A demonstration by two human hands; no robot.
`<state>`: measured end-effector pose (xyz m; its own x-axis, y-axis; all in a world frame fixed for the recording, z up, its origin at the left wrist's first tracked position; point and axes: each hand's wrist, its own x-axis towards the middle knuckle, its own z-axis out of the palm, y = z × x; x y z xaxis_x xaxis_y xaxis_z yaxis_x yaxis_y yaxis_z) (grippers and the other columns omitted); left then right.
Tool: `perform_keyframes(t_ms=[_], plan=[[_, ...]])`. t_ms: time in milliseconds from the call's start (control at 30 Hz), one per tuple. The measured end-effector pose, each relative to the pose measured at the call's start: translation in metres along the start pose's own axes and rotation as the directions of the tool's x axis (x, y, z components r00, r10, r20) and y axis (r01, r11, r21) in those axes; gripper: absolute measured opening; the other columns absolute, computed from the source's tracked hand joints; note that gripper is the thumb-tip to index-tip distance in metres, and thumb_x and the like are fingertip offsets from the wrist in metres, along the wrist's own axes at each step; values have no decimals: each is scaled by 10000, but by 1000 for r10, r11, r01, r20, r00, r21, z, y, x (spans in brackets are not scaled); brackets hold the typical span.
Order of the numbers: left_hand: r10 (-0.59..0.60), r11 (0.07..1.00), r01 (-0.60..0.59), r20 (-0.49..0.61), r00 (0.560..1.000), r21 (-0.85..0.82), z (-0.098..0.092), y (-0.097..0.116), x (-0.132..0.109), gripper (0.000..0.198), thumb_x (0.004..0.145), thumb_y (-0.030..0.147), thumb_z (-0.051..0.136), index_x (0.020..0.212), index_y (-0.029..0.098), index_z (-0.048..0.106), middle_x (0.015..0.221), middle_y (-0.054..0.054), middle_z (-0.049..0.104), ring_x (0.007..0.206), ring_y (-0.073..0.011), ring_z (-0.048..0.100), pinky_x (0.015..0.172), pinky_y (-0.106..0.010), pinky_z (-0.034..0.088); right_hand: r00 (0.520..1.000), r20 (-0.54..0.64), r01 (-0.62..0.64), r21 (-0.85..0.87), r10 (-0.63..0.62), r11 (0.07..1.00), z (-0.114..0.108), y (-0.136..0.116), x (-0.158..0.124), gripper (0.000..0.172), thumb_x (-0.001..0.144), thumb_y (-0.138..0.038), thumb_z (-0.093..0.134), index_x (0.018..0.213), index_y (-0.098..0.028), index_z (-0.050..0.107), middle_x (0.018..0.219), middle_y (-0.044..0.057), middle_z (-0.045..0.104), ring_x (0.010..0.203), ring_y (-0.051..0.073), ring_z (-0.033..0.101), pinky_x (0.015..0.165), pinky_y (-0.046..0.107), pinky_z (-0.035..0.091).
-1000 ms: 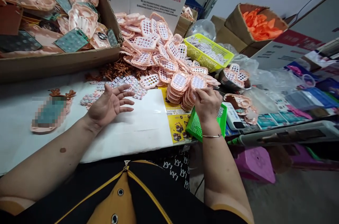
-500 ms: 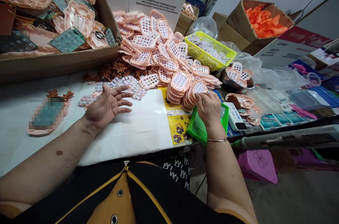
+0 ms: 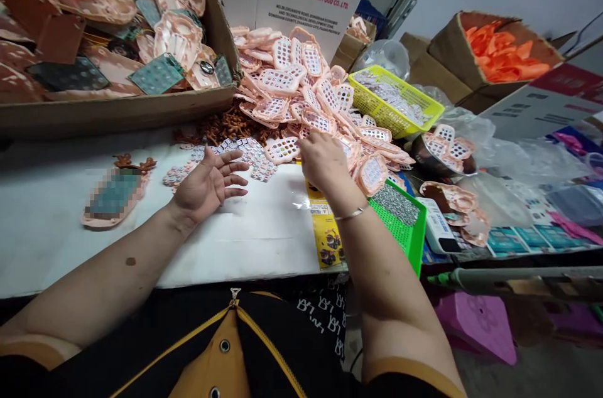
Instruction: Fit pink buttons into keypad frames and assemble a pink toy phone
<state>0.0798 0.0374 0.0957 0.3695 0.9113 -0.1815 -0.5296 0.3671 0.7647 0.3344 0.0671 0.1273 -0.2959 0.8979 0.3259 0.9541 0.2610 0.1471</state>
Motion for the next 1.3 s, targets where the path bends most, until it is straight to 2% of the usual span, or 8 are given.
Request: perform_keyframes(t_ms=[200, 467, 533, 633, 700, 800, 1100, 1300], plan=[[-11, 993, 4, -55, 998, -121, 0, 6, -1, 601, 764, 699, 643, 1049, 170, 616, 923, -47, 668, 649, -127, 653, 568, -269, 565, 954, 275, 154, -115, -117, 981, 41, -27, 43, 327, 899, -108, 437, 1152, -160, 638, 1125, 174, 687, 1037, 289, 573, 861, 416, 335], [-14, 992, 8, -45, 999, -125, -4, 4, 0, 598, 741, 689, 675, 1036, 170, 637, 944, -63, 676, 675, -137, 645, 597, -279, 544, 986, -17, -161, 117, 164, 980, 31, -20, 43, 325, 923, -193, 397, 1113, -189, 660, 1010, 161, 721, 902, 287, 617, 770, 414, 407], [18, 995, -27, -88, 996, -97, -5, 4, 1, 575, 734, 657, 705, 1035, 171, 641, 956, -63, 671, 694, -131, 635, 615, -271, 537, 952, -74, -245, 393, 296, 886, 24, -27, 37, 270, 928, -256, 433, 1069, -198, 656, 955, 130, 716, 848, 257, 626, 740, 395, 440], [66, 996, -72, -126, 990, -47, -6, 2, 3, 553, 729, 601, 746, 1074, 179, 646, 1067, -77, 666, 786, -128, 636, 695, -265, 540, 923, 52, -249, 837, 382, 487, 17, -46, 20, 248, 906, -406, 532, 1017, -212, 641, 823, 53, 685, 695, 184, 604, 649, 344, 476], [42, 999, -44, -77, 996, -22, -5, -1, 3, 585, 739, 625, 724, 1123, 190, 647, 1152, -97, 662, 850, -147, 646, 721, -276, 539, 929, 166, -239, 952, 332, 191, 14, -62, 6, 309, 853, -487, 619, 1007, -221, 646, 802, 20, 678, 646, 147, 586, 613, 316, 489], [-22, 1000, 22, 54, 998, -12, -2, -7, 2, 634, 768, 717, 625, 1130, 199, 660, 1165, -114, 692, 941, -208, 672, 765, -321, 544, 926, 243, -240, 970, 287, -46, 14, -90, -12, 351, 760, -483, 737, 990, -230, 661, 839, 9, 704, 702, 138, 619, 654, 304, 523], [85, 988, -55, 204, 975, -148, -4, -7, -2, 679, 557, 678, 818, 989, 177, 663, 919, -78, 743, 960, -268, 709, 749, -340, 556, 881, 272, -195, 955, 388, -225, 17, -141, -21, 325, 787, -431, 729, 1020, -247, 598, 693, -49, 639, 580, 101, 567, 545, 241, 476], [146, 984, -102, 340, 929, -146, -6, -1, -7, 850, 504, 632, 870, 1207, 215, 635, 1235, -131, 688, 1251, -345, 593, 984, -447, 501, 886, 248, -148, 952, 393, -268, 12, -153, -23, 310, 803, -462, 713, 957, -261, 534, 692, -58, 622, 581, 107, 576, 535, 244, 472]])
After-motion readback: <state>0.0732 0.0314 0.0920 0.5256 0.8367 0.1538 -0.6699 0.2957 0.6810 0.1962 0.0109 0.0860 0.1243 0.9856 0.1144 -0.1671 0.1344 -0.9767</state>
